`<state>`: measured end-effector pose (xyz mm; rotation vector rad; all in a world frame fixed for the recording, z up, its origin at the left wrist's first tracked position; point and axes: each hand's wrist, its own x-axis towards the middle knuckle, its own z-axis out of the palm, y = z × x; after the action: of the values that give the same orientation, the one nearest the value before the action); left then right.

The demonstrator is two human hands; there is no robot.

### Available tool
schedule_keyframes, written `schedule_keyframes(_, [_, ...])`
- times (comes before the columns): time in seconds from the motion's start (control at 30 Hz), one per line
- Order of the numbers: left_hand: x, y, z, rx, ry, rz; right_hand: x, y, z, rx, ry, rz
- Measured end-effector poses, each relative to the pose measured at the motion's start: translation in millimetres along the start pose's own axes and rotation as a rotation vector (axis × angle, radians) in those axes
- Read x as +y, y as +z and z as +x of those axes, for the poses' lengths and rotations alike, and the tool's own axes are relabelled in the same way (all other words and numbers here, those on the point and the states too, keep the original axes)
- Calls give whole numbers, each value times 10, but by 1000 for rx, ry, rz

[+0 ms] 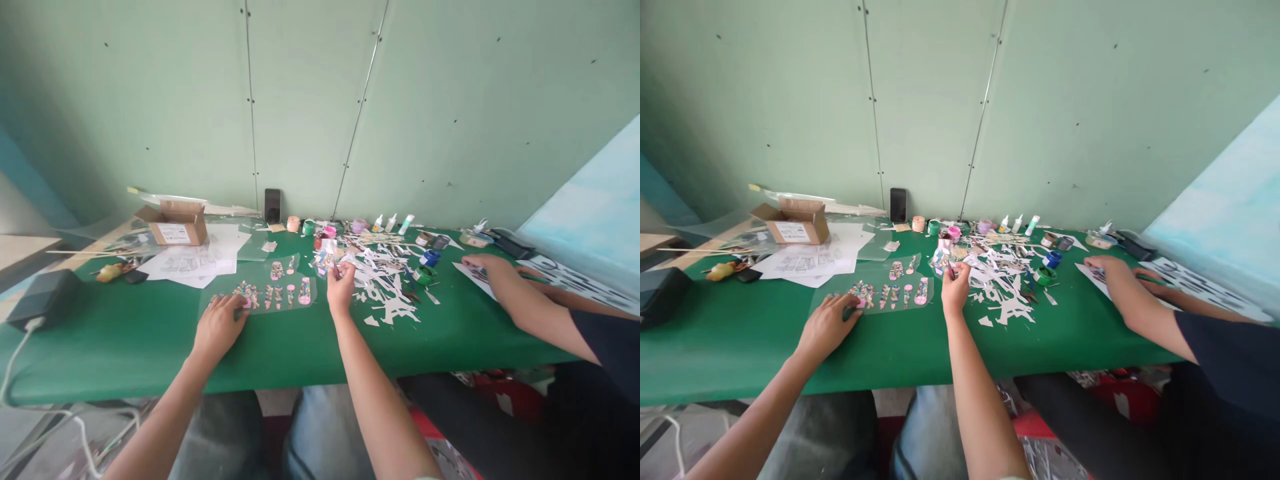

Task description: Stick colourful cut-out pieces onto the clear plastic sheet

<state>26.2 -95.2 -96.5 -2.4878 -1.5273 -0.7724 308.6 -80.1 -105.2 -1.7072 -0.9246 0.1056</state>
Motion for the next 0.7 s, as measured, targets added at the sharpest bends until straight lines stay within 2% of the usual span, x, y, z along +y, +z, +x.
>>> schedule_keyframes(0.13, [85,29,125,-23,-45,61,-25,49,-36,-37,-30,7])
schedule_keyframes(0.43, [93,-17,74,18,-54,-20,-37,27,-58,-122,-125,4])
schedule_keyframes(0.5, [93,-22,88,29,-7,-147,-47,5,-76,-150,-159,14])
schedule_keyframes(0.57, [131,7,128,50,-2,-388,-56,-19,-109,-197,-196,25])
schedule_keyframes(0.63, [222,86,203,79,-69,-664,-67,-42,-155,-265,-234,33])
schedule_keyframes(0.7, [358,205,314,94,-111,-773,-85,-65,-204,-344,-273,36])
